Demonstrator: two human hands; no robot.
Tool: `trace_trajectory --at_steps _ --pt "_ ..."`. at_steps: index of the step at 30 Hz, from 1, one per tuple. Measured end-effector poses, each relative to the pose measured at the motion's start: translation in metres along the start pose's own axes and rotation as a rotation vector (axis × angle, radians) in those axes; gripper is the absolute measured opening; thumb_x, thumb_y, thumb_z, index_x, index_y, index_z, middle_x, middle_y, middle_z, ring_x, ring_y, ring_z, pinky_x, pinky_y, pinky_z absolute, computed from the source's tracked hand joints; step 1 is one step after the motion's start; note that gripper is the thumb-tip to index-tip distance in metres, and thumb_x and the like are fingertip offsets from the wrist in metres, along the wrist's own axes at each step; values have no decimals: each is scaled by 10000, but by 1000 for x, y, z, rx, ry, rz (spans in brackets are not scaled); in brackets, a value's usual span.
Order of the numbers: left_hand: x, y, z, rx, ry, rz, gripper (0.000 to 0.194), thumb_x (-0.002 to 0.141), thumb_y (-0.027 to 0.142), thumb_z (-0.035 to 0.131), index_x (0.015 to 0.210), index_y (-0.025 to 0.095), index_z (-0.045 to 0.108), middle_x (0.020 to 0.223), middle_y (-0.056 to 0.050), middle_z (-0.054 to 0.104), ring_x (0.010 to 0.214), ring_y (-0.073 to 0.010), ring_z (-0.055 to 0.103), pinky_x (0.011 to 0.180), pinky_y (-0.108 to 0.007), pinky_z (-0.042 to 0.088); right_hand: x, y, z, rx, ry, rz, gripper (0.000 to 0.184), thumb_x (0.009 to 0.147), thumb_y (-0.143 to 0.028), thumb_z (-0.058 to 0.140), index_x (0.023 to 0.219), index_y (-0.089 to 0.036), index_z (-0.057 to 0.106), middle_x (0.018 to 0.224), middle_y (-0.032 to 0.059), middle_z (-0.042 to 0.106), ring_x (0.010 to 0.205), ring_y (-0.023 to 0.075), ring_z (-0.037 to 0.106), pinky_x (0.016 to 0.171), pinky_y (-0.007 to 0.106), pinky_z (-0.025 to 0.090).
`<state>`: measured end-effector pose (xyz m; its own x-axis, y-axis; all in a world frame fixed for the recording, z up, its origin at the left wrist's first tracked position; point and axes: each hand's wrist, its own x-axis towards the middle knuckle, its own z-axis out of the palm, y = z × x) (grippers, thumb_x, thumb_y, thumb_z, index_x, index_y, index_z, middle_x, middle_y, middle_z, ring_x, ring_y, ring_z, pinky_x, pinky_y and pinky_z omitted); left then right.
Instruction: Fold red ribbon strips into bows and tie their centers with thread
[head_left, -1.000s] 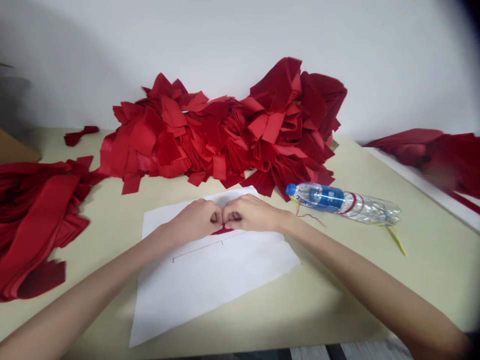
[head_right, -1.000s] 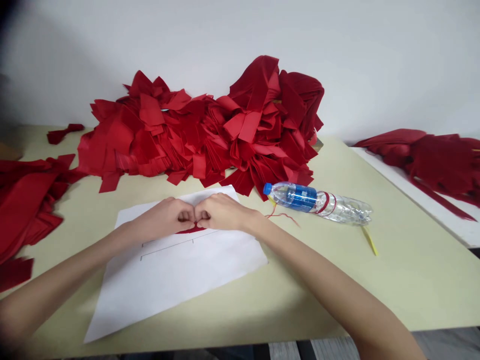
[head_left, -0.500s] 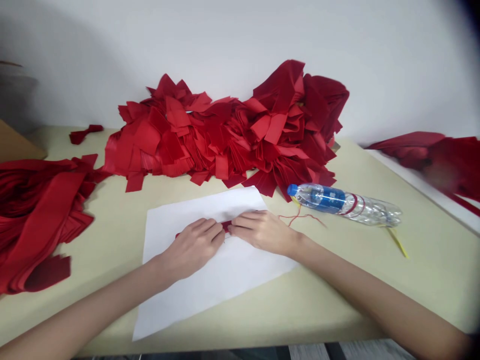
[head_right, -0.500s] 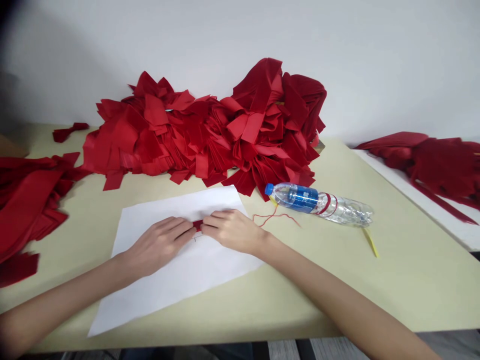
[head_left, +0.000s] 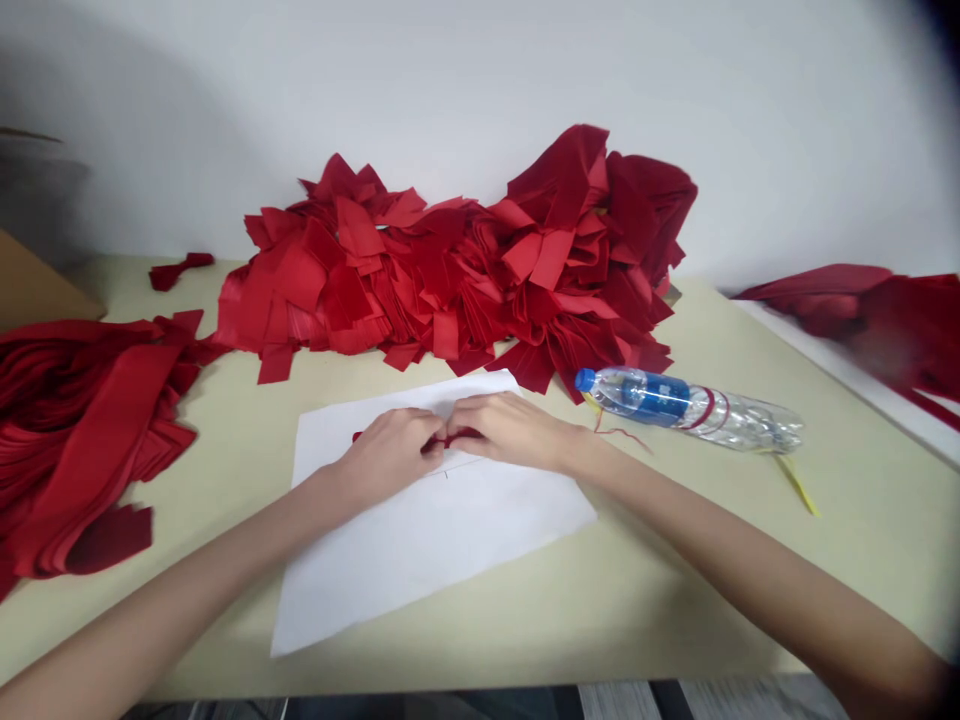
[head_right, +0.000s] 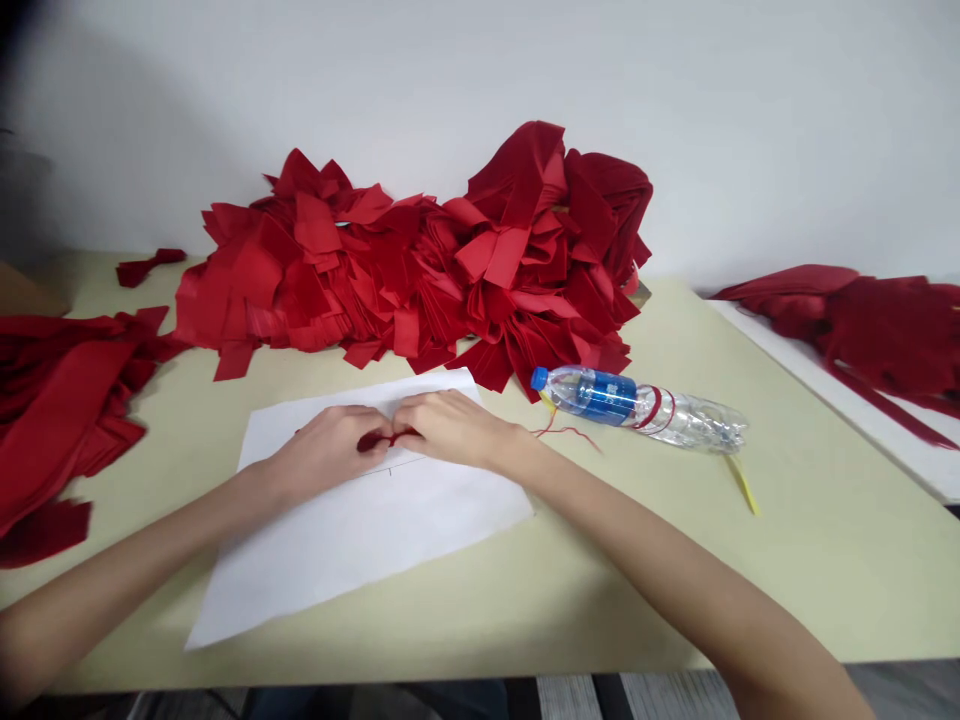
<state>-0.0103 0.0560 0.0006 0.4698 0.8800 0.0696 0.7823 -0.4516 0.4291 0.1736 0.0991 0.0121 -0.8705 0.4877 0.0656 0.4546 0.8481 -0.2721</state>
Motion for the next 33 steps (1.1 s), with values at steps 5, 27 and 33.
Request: trace_trajectory --at_steps 5,27,33 --pt "12 -12 -19 -318 -251 -45 151 721 183 454 679 167 598 573 35 511 514 -95 407 490 -227 311 10 10 -12 385 -137 78 155 800 -232 557 866 -158 676 741 -2 650 651 89 561 610 198 385" --pt "-31 -16 23 517 296 649 247 863 11 350 881 99 580 832 -109 646 769 -199 579 709 -384 483 -25 -7 27 -563 240 -459 219 906 -88 373 814 -140 564 791 31 581 726 134 496 659 287 341" --pt "-34 -15 22 477 297 680 229 870 35 369 902 104 585 867 -112 648 807 -200 582 724 -385 499 -34 -6 31 -422 245 -354 198 904 -100 392 909 -117 589 922 69 614 869 149 534 734 290 386"
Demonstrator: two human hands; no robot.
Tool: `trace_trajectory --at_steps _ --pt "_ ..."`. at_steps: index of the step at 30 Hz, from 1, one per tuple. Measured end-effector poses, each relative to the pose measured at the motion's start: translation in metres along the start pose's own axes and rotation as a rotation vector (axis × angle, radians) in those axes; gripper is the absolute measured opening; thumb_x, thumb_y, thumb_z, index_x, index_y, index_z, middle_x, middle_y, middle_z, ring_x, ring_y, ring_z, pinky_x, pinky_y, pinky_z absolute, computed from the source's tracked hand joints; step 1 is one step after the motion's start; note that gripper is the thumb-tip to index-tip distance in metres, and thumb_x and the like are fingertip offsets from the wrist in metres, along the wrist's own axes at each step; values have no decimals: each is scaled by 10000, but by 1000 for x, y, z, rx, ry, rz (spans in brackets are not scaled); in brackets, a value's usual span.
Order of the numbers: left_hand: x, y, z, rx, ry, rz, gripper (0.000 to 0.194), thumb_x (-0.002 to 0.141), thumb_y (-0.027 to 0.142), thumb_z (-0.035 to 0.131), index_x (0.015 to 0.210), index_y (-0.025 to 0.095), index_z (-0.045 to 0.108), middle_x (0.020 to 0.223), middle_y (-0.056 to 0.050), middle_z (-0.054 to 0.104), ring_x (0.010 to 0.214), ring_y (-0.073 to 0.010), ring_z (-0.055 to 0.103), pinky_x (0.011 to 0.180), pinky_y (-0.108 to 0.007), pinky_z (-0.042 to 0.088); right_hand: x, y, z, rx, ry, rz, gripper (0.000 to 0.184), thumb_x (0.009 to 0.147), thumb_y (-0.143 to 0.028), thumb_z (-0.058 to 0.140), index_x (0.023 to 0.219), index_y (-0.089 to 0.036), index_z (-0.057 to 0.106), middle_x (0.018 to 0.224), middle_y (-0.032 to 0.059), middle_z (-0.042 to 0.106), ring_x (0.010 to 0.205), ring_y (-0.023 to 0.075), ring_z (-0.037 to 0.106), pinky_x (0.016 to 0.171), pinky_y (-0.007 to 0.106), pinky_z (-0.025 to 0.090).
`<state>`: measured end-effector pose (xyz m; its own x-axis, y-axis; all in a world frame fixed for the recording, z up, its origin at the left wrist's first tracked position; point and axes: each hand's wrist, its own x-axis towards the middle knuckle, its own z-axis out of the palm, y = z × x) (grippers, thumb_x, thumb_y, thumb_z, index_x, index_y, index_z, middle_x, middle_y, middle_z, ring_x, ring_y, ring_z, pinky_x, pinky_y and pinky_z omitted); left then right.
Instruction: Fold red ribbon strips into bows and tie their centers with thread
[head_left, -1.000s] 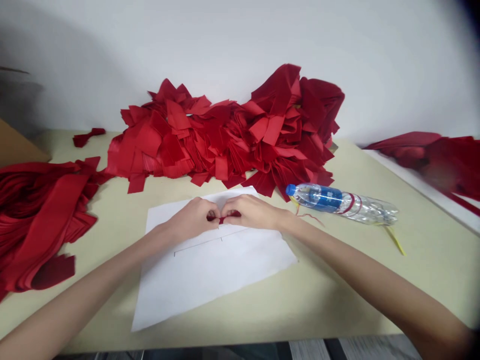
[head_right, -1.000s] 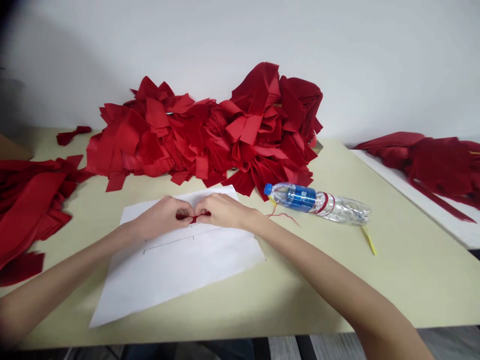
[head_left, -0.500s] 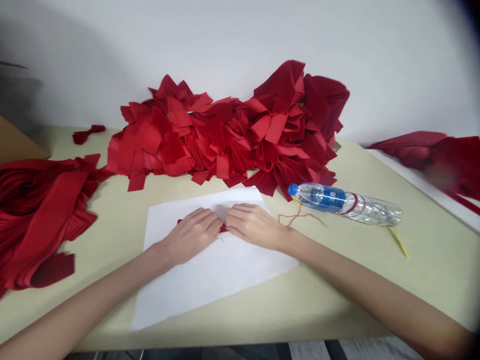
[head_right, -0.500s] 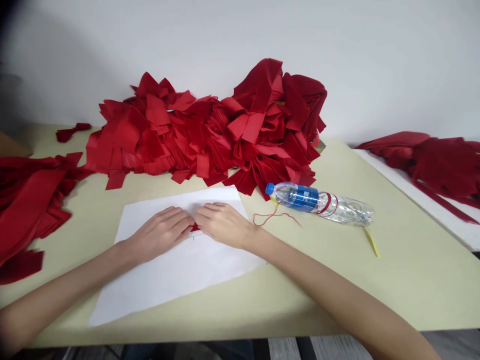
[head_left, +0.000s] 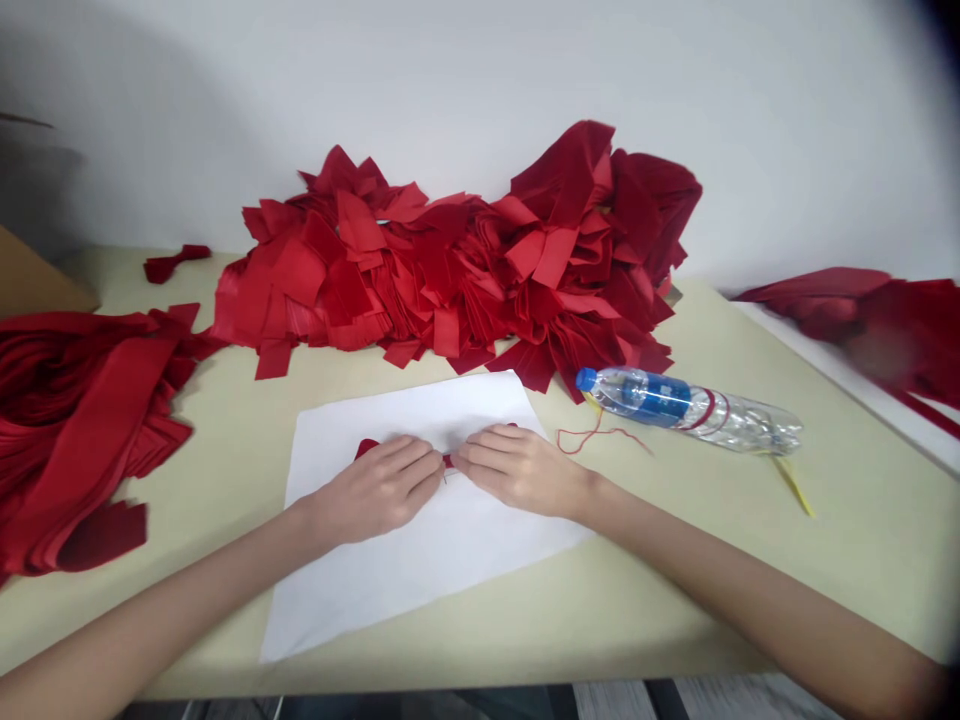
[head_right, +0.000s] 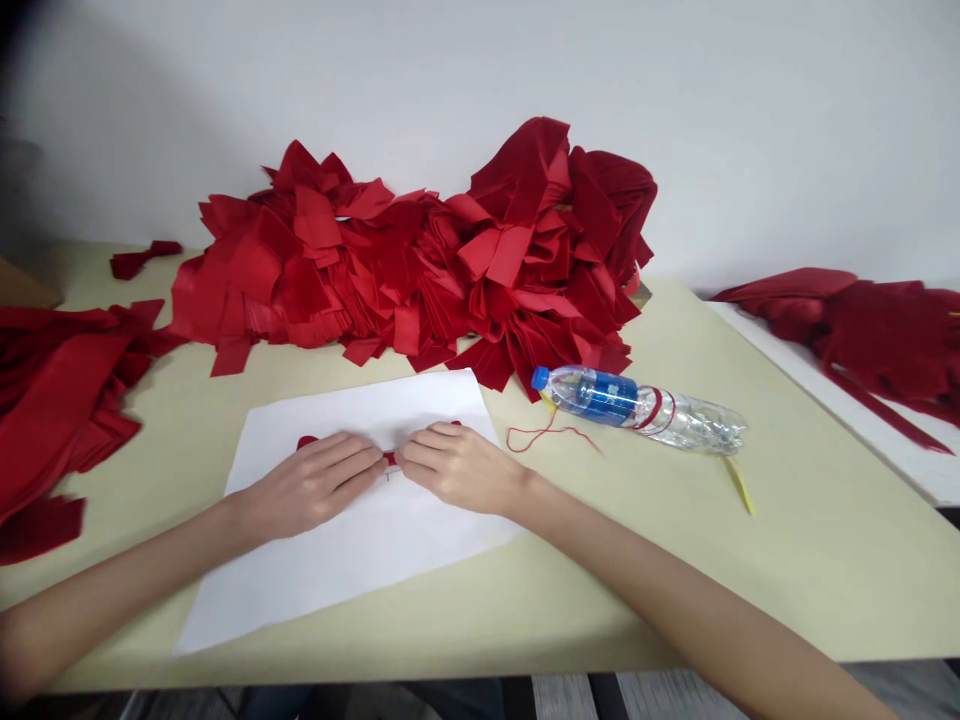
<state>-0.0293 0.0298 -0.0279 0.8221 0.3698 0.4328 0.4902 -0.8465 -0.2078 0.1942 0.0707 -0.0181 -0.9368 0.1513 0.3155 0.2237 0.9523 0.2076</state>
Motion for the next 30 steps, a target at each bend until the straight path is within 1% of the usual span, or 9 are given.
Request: trace_trajectory --at_steps 3,7,11,14,16,19,22,25,30 --pt "1 2 -2 -36 -40 -40 221 864 40 390 846 110 600 845 -98 638 781 -189 567 716 -360 490 1 -1 0 27 -5 41 214 907 -119 391 877 -121 602 900 63 620 855 149 530 745 291 389" --pt "6 4 -4 -141 -89 -188 237 872 83 406 777 127 618 788 -66 628 757 -177 558 723 -344 476 10 2 -2 59 -52 87 258 920 -188 390 773 -139 596 802 32 602 759 135 500 722 276 382" --pt "12 3 -6 -290 -78 -330 242 888 173 425 772 140 635 754 -45 643 746 -172 570 720 -335 474 17 8 -2 43 -72 42 243 907 -164 406 728 -141 570 750 17 569 686 125 456 686 269 360" --pt "16 -1 -8 -407 -136 -425 231 887 203 443 775 152 638 767 -37 654 754 -166 579 716 -317 473 19 10 -1 -8 -76 -7 229 896 -141 407 722 -136 557 726 18 550 667 130 447 658 277 340" --pt "17 -4 -10 -447 -184 -463 226 887 200 444 779 158 638 782 -33 656 766 -164 583 711 -307 471 19 9 1 -52 -69 -24 221 894 -138 401 741 -130 561 733 26 555 667 136 452 647 283 330" --pt "18 -5 -12 -422 -238 -466 228 891 197 437 790 154 636 794 -35 657 781 -172 584 723 -319 465 19 7 4 -86 -47 -19 215 897 -160 401 778 -120 576 756 42 576 673 145 468 639 290 330" --pt "18 -3 -10 -356 -249 -460 240 893 202 430 778 143 632 785 -44 652 787 -180 583 738 -331 461 19 5 6 -74 -29 33 217 900 -179 404 803 -114 587 745 44 585 681 151 484 633 291 344" --pt "17 1 -6 -254 -237 -421 257 891 190 414 740 137 615 734 -47 632 741 -185 573 721 -342 461 18 6 5 -21 -30 81 204 898 -169 413 823 -117 595 754 40 597 699 149 500 654 284 373" --pt "14 7 1 -99 -162 -356 243 862 140 400 690 143 572 669 -43 584 663 -189 539 640 -343 451 16 12 -1 64 -91 79 213 909 -206 420 839 -135 608 824 37 621 747 143 523 743 280 414"
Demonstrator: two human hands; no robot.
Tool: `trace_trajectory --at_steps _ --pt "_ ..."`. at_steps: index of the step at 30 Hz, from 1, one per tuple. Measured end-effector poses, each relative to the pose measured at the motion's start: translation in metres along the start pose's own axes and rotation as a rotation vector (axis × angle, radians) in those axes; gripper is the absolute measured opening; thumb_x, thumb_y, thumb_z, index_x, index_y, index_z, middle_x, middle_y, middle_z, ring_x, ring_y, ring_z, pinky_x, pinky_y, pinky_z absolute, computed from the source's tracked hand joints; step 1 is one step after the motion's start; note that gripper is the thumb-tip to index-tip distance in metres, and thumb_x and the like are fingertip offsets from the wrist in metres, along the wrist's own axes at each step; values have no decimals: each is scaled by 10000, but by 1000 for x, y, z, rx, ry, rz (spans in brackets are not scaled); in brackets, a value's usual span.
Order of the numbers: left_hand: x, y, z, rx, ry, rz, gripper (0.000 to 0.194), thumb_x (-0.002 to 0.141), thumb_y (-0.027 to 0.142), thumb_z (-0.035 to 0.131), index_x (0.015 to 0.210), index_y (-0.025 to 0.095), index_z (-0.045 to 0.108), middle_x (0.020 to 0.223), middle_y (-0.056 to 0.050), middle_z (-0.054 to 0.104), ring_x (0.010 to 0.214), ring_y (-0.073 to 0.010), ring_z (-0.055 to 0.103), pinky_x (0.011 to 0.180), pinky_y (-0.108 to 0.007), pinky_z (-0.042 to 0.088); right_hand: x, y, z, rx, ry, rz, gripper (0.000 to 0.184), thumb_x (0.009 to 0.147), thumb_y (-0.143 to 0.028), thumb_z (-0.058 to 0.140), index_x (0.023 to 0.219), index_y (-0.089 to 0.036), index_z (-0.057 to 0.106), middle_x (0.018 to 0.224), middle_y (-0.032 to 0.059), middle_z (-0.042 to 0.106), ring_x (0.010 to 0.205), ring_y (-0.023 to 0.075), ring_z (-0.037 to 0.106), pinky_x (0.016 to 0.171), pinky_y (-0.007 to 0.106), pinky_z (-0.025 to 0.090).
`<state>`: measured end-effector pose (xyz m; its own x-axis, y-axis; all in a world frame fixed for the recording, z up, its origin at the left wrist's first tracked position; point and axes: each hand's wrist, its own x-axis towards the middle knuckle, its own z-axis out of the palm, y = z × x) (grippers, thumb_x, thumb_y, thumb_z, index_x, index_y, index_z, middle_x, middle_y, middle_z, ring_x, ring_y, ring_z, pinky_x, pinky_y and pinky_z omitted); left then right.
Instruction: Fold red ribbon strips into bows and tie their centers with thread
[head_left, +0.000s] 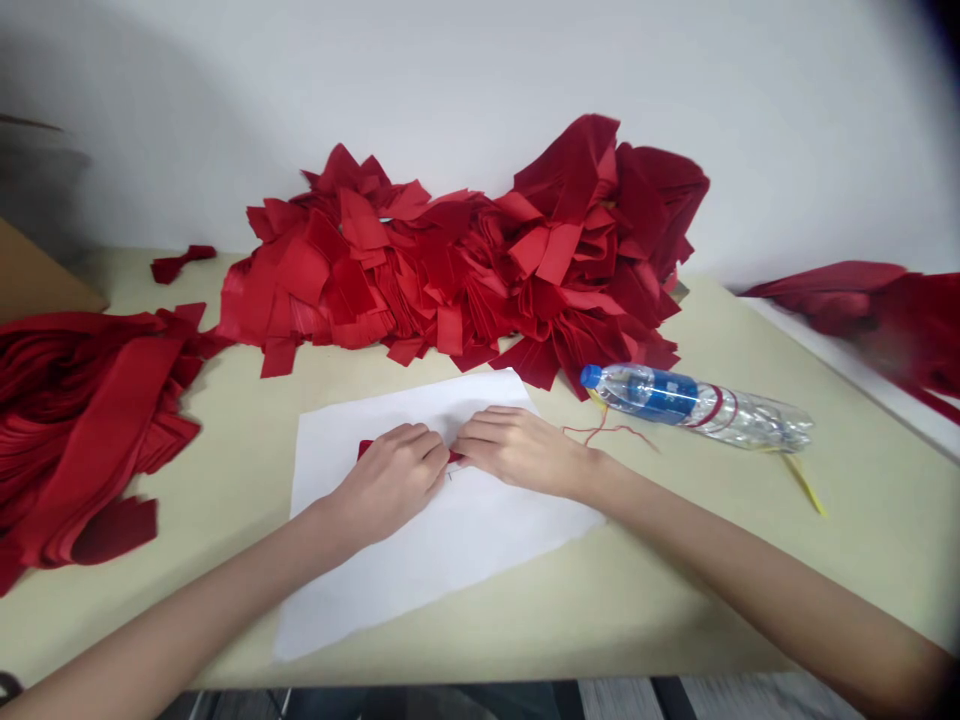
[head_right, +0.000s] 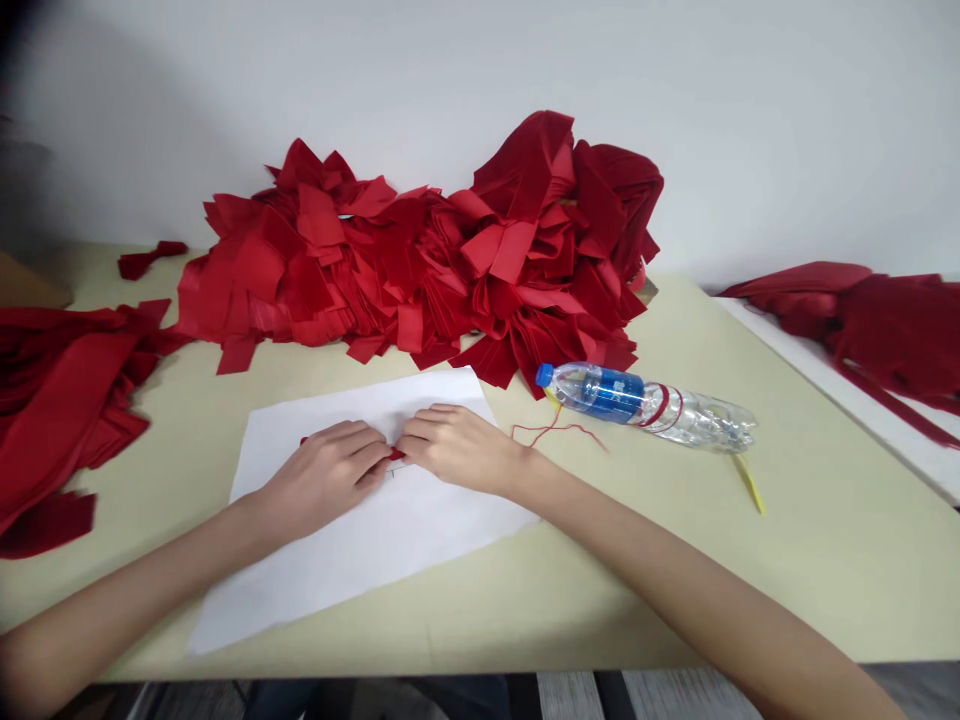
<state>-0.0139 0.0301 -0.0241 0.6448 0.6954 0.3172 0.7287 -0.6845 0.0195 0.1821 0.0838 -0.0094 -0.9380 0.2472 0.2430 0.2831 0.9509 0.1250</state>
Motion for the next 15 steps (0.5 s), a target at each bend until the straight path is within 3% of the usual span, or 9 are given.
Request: trace_trajectory --at_steps 7,11,15 --pt "0 -3 5 4 34 20 218 838 104 386 704 142 553 684 -53 577 664 -188 526 667 -349 455 0 1 -1 -24 6 -9 269 919 -254 388 867 -135 624 808 44 622 748 153 535 730 292 422" --pt "4 -5 2 -134 23 -75 205 830 128 406 682 157 545 660 -37 570 656 -176 520 686 -334 449 1 1 1 -55 34 3 291 923 -286 381 842 -139 620 780 32 614 720 147 531 711 288 418" --pt "9 -9 -3 -360 -22 -257 164 771 114 452 670 169 568 650 -16 587 619 -150 518 613 -281 425 0 1 6 -167 26 -58 214 898 -175 412 839 -122 610 792 39 613 705 154 523 677 293 405"
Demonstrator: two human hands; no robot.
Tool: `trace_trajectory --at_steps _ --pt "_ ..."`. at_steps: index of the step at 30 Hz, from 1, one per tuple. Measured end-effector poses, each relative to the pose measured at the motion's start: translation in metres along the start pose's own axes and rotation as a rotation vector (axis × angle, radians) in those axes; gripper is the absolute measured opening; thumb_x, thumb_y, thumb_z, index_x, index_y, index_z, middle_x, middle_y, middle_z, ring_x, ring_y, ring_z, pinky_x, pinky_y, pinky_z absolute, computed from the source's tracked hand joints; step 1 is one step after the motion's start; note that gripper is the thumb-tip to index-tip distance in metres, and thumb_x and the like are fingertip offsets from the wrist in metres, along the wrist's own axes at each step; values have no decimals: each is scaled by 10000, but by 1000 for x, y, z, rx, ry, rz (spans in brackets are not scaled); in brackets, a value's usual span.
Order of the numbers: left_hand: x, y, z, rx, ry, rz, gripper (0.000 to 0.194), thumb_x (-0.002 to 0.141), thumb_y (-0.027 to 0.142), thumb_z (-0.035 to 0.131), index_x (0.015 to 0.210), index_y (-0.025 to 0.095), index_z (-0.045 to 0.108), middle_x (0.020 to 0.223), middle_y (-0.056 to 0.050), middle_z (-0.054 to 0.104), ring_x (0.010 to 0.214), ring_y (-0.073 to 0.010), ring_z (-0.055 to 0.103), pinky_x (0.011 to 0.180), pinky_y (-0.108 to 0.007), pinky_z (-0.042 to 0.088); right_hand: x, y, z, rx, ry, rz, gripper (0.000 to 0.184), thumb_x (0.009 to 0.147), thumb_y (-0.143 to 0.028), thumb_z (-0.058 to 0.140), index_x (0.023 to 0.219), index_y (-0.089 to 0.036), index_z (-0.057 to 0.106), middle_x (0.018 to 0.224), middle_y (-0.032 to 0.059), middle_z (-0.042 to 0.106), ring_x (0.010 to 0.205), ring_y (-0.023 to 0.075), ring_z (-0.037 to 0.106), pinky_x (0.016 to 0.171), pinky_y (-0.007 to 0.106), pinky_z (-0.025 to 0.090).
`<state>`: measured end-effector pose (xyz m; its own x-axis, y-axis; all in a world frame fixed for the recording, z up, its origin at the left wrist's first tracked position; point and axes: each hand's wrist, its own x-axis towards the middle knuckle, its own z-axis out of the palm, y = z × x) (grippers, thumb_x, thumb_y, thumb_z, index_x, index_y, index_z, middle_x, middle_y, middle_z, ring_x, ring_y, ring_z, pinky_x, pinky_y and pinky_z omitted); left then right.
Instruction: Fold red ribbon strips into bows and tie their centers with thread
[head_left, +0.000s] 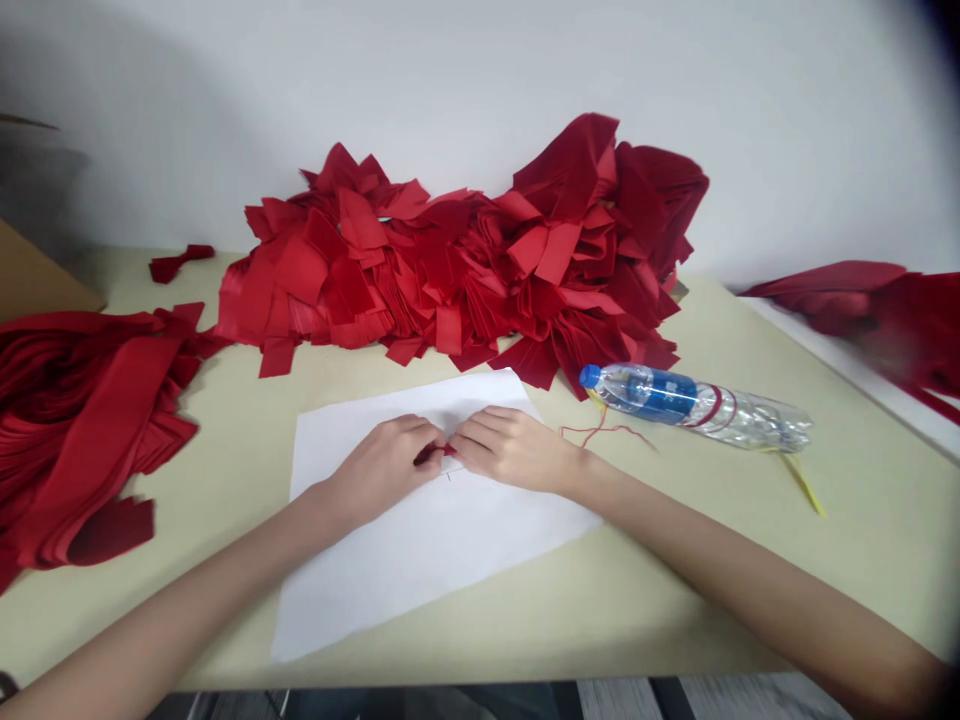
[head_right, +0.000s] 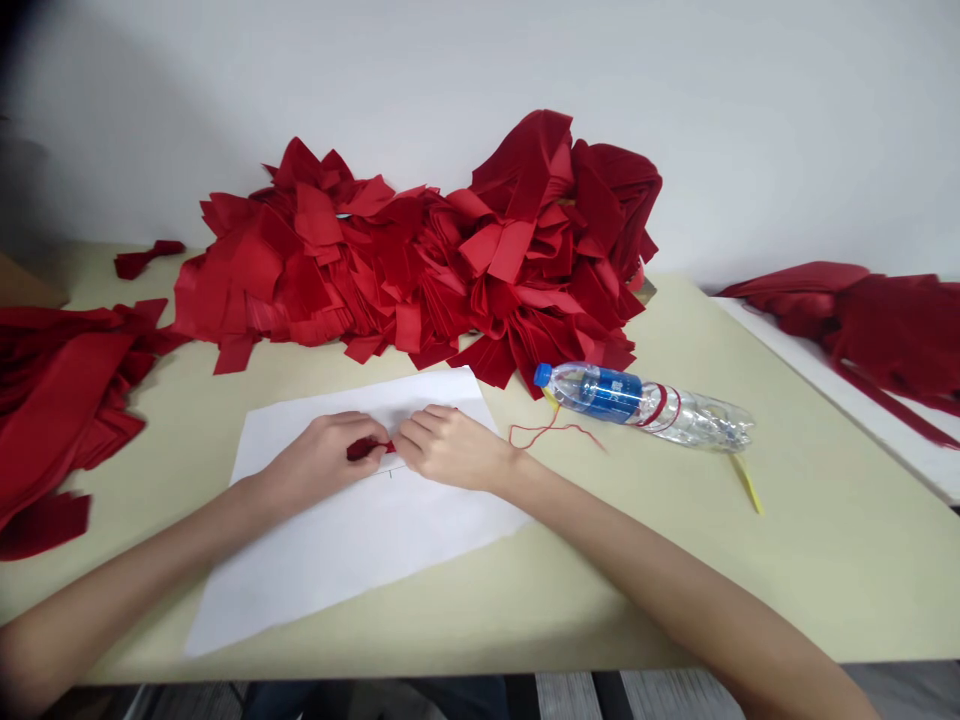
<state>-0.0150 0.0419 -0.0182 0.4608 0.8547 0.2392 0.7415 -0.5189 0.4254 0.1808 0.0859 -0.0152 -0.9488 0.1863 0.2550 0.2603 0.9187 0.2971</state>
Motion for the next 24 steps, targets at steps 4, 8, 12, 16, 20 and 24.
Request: trace_trajectory --at_steps 4,8,12,16,20,24 --pt "5 -2 -6 -212 -69 -141 145 740 140 484 694 179 615 668 8 633 574 -119 510 581 -250 411 2 -2 4 -25 10 3 214 889 -146 407 830 -109 610 793 53 622 694 158 525 654 293 394" --pt "6 -2 -15 -322 -111 -216 158 750 180 499 720 182 654 715 5 669 611 -126 541 602 -250 412 6 0 -1 91 -7 106 260 907 -200 385 850 -117 625 773 48 635 707 152 543 672 282 395" --pt "5 -2 -24 -403 -182 -250 190 777 219 498 750 186 682 749 -4 677 638 -134 557 605 -250 412 12 3 -11 222 -98 147 252 902 -221 397 859 -133 629 803 29 648 728 142 551 710 273 389" --pt "5 -3 -28 -448 -236 -279 202 781 294 522 740 180 683 702 -8 664 607 -135 543 565 -248 406 19 7 -20 272 -177 145 254 893 -225 409 794 -136 626 795 33 645 709 138 538 683 270 368" --pt "6 2 -30 -409 -189 -265 147 725 305 595 721 186 680 718 -14 676 622 -146 563 580 -254 412 26 7 -28 258 -231 95 277 889 -198 393 751 -132 624 744 36 622 683 135 520 680 281 352" --pt "7 12 -35 -295 -130 -233 143 727 247 572 662 184 683 660 -12 669 590 -142 554 580 -261 388 31 4 -34 179 -253 32 231 868 -143 419 724 -125 598 709 36 593 642 134 501 657 292 344"
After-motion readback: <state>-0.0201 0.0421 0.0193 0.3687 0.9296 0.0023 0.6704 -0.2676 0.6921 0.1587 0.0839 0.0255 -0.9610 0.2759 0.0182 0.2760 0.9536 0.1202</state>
